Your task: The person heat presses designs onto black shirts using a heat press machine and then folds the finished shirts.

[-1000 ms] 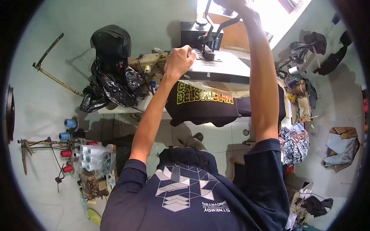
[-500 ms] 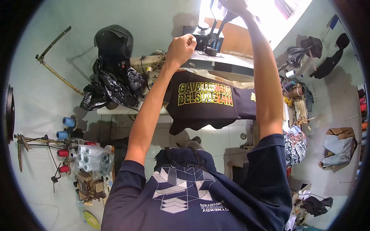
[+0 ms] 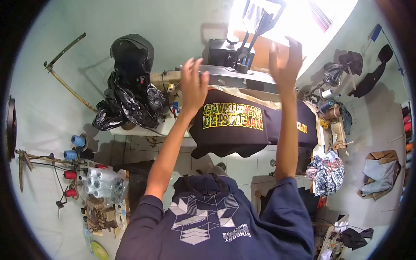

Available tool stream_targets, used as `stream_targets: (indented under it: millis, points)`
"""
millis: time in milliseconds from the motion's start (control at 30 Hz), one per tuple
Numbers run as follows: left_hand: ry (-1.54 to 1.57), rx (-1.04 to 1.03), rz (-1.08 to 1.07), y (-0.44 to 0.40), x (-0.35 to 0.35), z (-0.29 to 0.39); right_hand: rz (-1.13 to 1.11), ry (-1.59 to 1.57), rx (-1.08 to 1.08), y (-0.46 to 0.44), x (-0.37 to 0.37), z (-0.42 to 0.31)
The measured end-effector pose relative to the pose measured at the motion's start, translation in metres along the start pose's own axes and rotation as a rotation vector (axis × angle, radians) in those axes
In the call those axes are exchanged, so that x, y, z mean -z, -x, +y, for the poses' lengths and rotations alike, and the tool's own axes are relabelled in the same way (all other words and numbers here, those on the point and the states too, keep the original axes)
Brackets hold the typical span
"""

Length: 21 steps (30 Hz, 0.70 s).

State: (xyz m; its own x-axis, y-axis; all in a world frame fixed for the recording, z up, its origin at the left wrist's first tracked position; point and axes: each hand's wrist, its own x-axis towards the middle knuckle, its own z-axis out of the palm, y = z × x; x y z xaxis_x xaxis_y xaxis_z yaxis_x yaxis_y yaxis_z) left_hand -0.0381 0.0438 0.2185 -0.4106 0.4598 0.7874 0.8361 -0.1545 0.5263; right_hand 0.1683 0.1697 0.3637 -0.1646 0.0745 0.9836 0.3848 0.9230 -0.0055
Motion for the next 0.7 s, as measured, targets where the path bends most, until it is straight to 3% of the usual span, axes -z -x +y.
stream_targets:
  millis: [67,133,167,200,300,333,433,500,567,633,700]
  points:
    - [0.068,0.132,0.124,0.056,0.006,-0.025,0.05,0.047,0.014,0.084,0.029,-0.03]
    - [0.143,0.505,-0.056,0.143,0.002,-0.074,-0.192,-0.042,-0.03,0.18,0.06,-0.036]
    - [0.227,0.625,-0.109,0.18,0.006,-0.081,-0.38,-0.031,-0.184,0.234,0.076,-0.036]
    - [0.386,0.828,-0.244,0.226,0.006,-0.1,-0.417,-0.083,-0.457,0.276,0.088,-0.044]
    - [0.343,1.02,-0.448,0.349,-0.004,-0.141,-0.404,-0.06,-1.12,0.389,0.114,-0.034]
    - [0.439,1.236,-0.475,0.368,-0.004,-0.144,-0.375,0.016,-1.251,0.413,0.122,-0.028]
    - [0.454,1.43,-0.496,0.383,-0.007,-0.148,-0.407,0.034,-1.354,0.467,0.14,0.005]
    - [0.722,1.476,-0.316,0.383,-0.018,-0.151,-0.322,-0.056,-1.503,0.475,0.141,0.022]
    - [0.78,1.522,-0.313,0.358,-0.02,-0.145,-0.212,-0.122,-1.635,0.476,0.137,0.037]
    - [1.039,1.542,-0.388,0.336,-0.011,-0.141,-0.244,-0.159,-1.646,0.47,0.133,0.049]
    - [1.021,1.606,-0.329,0.322,-0.011,-0.129,-0.299,-0.268,-1.623,0.482,0.132,0.065]
